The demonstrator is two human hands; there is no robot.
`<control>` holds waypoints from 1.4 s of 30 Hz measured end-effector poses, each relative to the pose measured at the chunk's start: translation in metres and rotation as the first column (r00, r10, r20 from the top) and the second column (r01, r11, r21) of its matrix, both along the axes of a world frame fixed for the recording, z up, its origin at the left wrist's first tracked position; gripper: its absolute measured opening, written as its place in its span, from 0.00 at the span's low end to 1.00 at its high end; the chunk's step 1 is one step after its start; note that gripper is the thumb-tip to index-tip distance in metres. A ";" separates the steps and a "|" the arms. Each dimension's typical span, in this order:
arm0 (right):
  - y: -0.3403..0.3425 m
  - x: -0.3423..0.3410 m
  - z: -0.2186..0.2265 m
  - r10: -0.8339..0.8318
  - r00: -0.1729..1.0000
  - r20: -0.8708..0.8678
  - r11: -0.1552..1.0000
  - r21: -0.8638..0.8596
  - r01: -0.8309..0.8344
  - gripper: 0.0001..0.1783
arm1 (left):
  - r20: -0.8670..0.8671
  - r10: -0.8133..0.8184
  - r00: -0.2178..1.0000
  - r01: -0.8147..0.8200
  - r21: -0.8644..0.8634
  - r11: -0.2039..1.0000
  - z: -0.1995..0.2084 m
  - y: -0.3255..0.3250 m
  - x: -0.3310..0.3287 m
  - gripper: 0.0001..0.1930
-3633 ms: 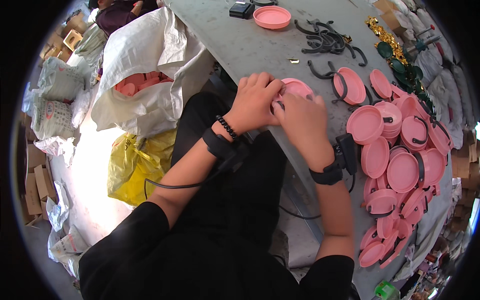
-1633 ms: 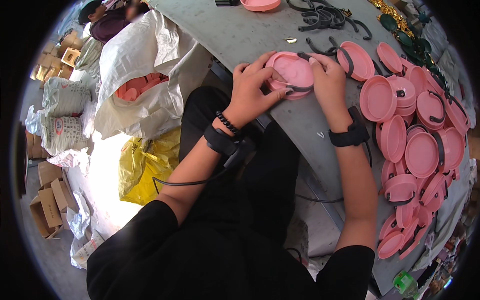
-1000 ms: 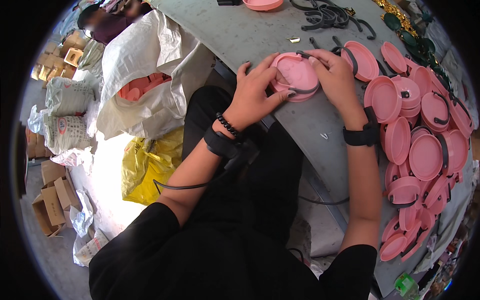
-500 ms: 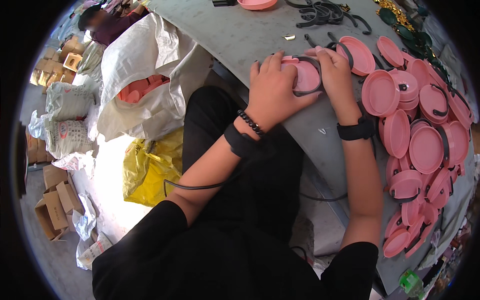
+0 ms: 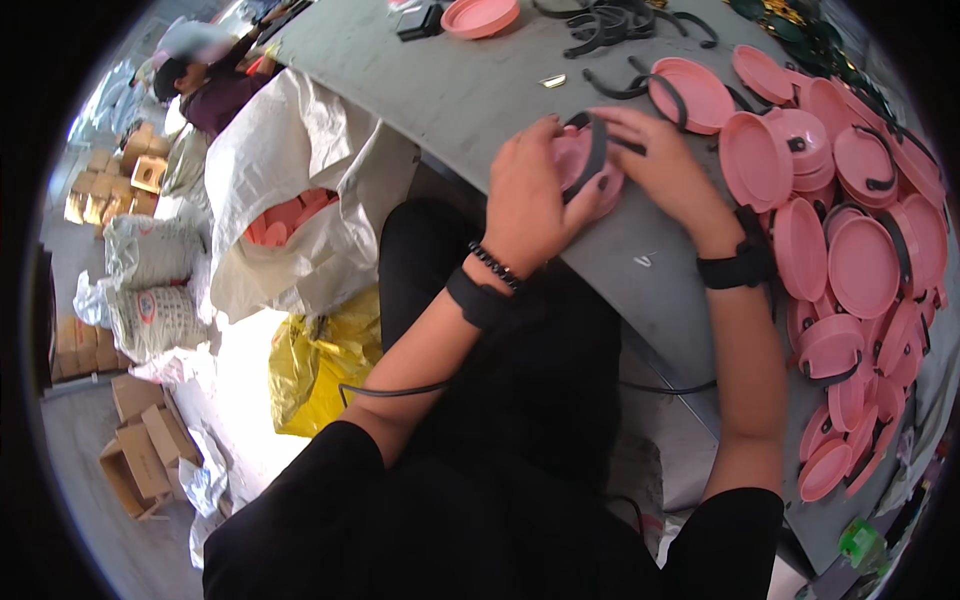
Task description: Assembling black rubber rings into pink plastic lids.
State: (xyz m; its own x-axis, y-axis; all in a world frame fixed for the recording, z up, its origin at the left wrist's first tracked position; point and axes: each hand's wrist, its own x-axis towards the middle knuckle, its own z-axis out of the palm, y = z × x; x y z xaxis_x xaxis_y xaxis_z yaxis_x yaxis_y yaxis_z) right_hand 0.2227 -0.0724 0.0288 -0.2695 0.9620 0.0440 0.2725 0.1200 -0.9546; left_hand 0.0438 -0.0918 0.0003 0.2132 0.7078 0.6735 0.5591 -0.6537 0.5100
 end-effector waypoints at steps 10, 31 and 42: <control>0.001 -0.005 -0.021 0.029 0.994 -0.103 0.998 0.063 -0.023 0.23 | 0.330 -0.106 0.938 0.184 -0.215 0.959 -0.007 0.001 -0.029 0.19; 0.001 -0.013 -0.027 -0.425 0.905 -0.008 0.841 0.368 0.397 0.11 | 0.263 -0.316 0.912 0.359 -0.134 0.924 0.124 0.045 0.022 0.18; 0.027 -0.018 -0.059 -0.286 0.925 -0.250 0.690 0.616 0.380 0.20 | 0.084 -0.588 0.805 0.592 -0.201 0.781 0.085 0.059 0.142 0.29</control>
